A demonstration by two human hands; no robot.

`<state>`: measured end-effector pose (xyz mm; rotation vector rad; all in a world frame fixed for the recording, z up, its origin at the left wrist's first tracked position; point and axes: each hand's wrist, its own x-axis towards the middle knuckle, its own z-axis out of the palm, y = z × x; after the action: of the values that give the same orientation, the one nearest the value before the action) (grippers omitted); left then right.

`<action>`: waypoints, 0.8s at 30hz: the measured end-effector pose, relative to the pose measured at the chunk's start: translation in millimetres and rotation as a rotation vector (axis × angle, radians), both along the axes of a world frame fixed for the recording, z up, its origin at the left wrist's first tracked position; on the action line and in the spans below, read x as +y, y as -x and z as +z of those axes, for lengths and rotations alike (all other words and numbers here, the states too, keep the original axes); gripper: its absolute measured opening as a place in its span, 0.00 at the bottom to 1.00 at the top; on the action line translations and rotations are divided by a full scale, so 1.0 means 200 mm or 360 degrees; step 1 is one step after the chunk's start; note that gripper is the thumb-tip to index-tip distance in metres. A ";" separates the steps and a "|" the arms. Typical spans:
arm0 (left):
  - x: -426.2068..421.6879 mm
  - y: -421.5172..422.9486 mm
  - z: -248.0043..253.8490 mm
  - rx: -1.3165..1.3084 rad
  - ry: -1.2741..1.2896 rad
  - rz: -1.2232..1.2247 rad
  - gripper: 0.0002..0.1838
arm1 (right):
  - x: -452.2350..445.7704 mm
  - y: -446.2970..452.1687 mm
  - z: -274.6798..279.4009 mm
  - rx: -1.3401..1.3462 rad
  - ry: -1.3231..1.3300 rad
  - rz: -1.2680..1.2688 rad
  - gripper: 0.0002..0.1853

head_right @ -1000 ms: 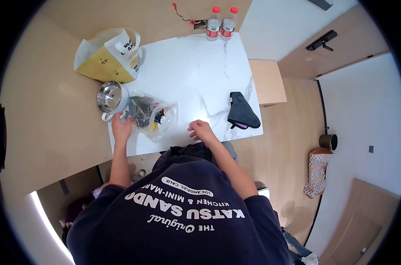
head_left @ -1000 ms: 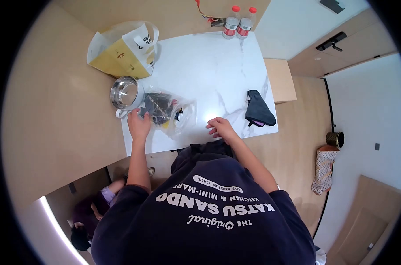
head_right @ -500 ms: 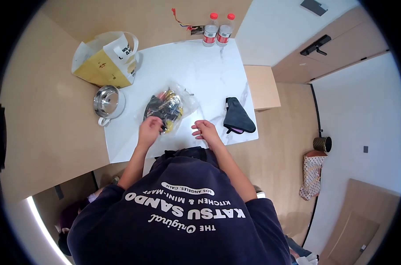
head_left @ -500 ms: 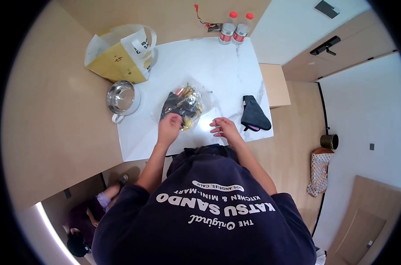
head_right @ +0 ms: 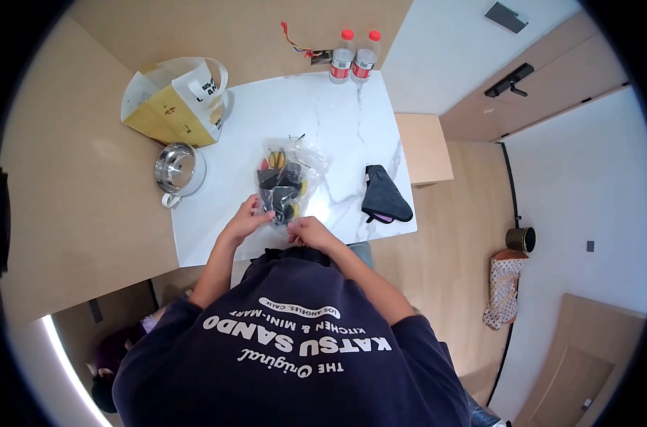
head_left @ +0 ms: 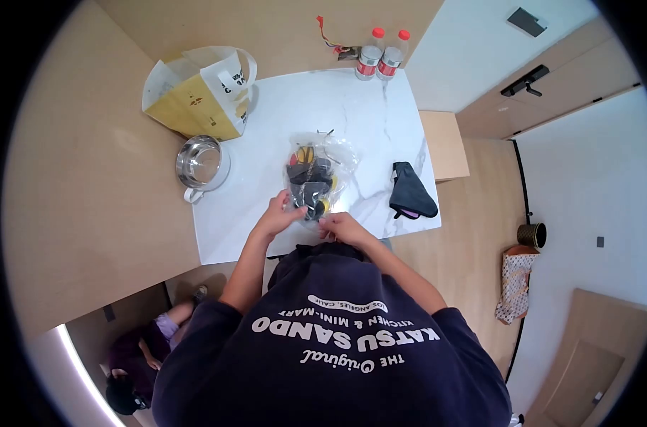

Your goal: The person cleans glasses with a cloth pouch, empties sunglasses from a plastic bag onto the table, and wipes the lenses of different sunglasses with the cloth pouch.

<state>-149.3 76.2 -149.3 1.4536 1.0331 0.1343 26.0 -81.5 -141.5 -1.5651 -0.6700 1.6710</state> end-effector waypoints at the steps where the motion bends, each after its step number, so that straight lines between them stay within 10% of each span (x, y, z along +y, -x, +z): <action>1: -0.06 -0.02 0.13 -0.0056 0.0116 0.0023 0.31 | -0.03 -0.03 0.04 0.0047 0.0002 -0.0018 0.16; 12: 0.06 -0.19 0.57 -0.0468 0.0205 0.0169 0.14 | -0.10 -0.15 0.42 0.0378 -0.0381 -0.0348 0.15; 24: 0.20 -0.30 0.51 -0.0846 0.0366 0.0247 0.10 | -0.06 -0.04 0.31 0.0073 -0.0682 -0.0660 0.18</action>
<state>-89.8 117.0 -47.3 1.0463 0.6940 0.4721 35.0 -93.8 -79.4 -1.2494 -0.5834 1.1621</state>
